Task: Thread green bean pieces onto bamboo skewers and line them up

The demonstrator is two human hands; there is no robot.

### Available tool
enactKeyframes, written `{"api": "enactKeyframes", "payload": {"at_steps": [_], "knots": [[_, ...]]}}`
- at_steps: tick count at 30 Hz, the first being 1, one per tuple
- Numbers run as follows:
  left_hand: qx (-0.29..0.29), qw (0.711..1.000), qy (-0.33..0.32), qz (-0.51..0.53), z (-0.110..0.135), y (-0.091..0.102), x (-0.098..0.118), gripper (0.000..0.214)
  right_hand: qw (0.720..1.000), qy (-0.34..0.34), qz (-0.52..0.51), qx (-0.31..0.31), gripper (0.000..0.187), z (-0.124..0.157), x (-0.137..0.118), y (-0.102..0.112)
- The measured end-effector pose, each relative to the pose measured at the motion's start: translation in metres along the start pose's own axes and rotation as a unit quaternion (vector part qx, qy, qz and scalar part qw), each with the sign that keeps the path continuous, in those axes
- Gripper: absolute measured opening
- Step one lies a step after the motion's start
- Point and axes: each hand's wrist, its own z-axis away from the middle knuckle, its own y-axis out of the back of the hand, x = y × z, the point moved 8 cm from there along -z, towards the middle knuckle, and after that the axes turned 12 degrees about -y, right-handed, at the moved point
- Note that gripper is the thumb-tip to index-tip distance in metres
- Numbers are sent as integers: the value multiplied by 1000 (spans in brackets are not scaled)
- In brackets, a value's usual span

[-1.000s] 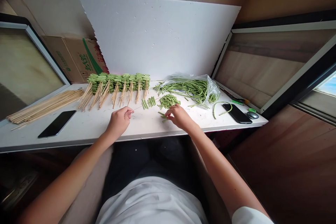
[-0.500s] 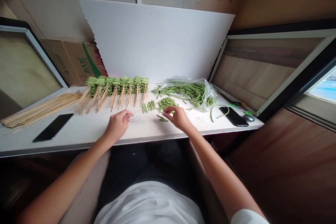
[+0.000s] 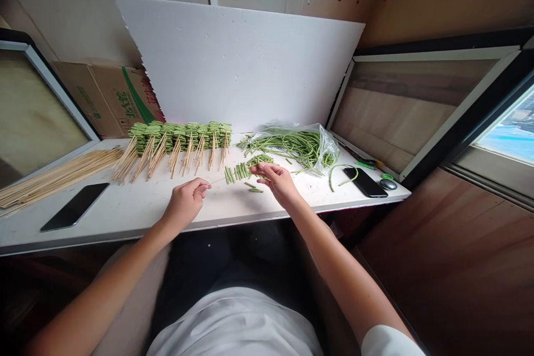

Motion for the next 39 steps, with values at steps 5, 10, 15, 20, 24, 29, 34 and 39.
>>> {"api": "enactKeyframes", "payload": {"at_steps": [5,10,15,20,24,29,34,39], "knots": [[-8,1000,-2,-5,0,0,2,26,1000,-9,-5,2,43,2,1,-1],[-10,1000,0,-13,0,0,2,28,1000,-5,14,12,43,4,-1,-2],[-14,1000,-3,-26,0,0,4,27,999,8,6,36,42,4,-1,0],[-5,999,-20,-49,-1,4,12,28,997,62,15,49,35,8,-10,-1],[0,998,-20,-60,0,6,15,28,994,78,28,71,35,12,-12,-3],[4,998,-19,-57,1,6,15,30,991,97,34,86,37,17,-11,-6],[6,998,-19,-52,1,6,18,30,987,114,51,99,38,21,-14,-9],[16,999,3,-32,-1,11,16,30,993,84,-4,79,39,17,-12,-9]]}}
